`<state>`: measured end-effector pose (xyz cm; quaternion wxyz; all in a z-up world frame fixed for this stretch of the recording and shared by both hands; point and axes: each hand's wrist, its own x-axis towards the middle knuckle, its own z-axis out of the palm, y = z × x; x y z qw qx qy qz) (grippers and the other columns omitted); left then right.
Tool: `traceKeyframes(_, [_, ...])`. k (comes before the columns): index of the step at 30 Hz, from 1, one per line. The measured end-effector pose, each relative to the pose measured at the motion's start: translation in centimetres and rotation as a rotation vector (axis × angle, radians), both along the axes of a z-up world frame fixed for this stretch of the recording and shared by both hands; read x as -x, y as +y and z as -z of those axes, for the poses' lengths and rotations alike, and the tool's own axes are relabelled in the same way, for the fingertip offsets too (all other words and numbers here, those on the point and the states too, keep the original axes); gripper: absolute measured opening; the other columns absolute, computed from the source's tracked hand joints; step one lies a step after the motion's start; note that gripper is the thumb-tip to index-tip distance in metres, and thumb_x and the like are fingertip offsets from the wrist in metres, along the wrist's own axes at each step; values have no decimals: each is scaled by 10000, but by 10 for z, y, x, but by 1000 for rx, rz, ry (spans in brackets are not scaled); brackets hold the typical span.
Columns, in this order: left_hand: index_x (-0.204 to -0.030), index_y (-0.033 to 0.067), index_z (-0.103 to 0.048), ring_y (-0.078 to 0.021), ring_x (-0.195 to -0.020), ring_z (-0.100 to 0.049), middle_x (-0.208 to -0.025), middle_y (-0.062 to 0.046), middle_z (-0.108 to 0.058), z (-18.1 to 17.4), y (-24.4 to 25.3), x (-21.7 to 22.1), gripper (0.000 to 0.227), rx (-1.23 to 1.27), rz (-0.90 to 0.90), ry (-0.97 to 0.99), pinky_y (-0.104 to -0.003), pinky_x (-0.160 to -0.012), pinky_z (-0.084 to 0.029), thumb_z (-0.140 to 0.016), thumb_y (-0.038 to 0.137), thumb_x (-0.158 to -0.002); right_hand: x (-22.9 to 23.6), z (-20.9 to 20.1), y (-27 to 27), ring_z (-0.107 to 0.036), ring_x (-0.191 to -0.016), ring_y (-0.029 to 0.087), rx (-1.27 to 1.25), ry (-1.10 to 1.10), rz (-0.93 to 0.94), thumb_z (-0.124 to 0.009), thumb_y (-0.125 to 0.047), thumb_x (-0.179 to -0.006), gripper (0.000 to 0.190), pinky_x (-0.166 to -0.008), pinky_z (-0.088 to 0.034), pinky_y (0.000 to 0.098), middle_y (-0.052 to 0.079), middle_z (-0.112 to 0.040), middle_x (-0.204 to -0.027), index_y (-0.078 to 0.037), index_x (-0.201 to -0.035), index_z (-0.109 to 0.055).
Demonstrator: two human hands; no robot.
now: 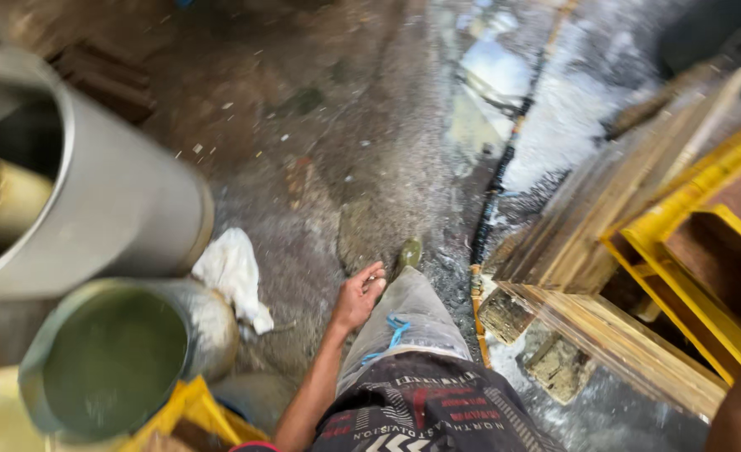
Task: The person stirs a yellowish liquid in a large metal basin using a ladle, then uses a round sieve to skim solids from the surface. They then pick up wooden frames and dip them into the liquid to coat them.
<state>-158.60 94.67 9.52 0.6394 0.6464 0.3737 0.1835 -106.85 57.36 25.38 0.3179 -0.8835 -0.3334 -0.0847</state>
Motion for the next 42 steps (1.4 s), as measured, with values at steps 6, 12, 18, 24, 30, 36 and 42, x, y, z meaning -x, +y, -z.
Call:
traceKeyframes(6, [-1390,48,-613,-165,-1095,-706,-1210,-99,-751,-26,98,-112,485,-68,254,82,-306,-951,-553,-695,166,-926,4,-22,-1,-662,-1152,275,-91,15,121,-544,-231,-1140,295,-1013,-507,357,181,-699,-1235,24,-1232,-661])
traceKeyframes(12, [-1392,32,-624,-215,-1183,-679,-1257,-119,-726,-45,173,-239,479,-277,450,-62,-341,-1031,-510,-696,188,-945,0,-36,8,-664,-1188,230,-164,2,279,-554,-183,-1126,267,-1049,-510,309,164,-698,-1271,35,-1238,-661])
traceKeyframes(18, [-1380,45,-635,-198,-1106,-700,-1248,-122,-754,-56,186,-341,476,-240,611,58,-327,-960,-527,-696,195,-932,20,-53,31,-726,-1188,230,88,-191,555,-602,-154,-1061,250,-1065,-563,331,78,-755,-1279,-85,-1218,-785])
traceKeyframes(24, [-1404,22,-595,-196,-1213,-666,-1287,-139,-722,-49,185,-418,486,-72,882,-47,-317,-983,-536,-677,171,-949,22,-84,70,-730,-1169,243,77,-189,656,-630,-107,-1027,232,-1052,-565,337,85,-754,-1267,-87,-1202,-782])
traceKeyframes(30, [-1405,34,-588,-205,-1179,-687,-1301,-131,-711,-39,229,-501,474,-15,938,17,-346,-936,-580,-665,175,-960,15,-78,77,-718,-1053,279,-6,-200,800,-633,-79,-1031,184,-916,-552,357,140,-742,-1162,-61,-1148,-774])
traceKeyframes(36, [-1430,61,-613,-230,-1224,-639,-1341,-141,-693,-42,308,-594,458,-271,1055,62,-352,-1011,-515,-657,199,-996,18,-33,54,-625,-969,292,-16,-210,958,-492,5,-1040,253,-890,-504,380,177,-686,-1112,29,-1197,-689])
traceKeyframes(42, [-1417,14,-572,-243,-1224,-674,-1310,-168,-697,-46,327,-694,484,-130,1165,-36,-371,-1019,-551,-664,201,-980,32,-20,68,-659,-1099,353,27,-293,1326,-410,-36,-1129,278,-984,-528,431,206,-694,-1243,65,-1281,-620])
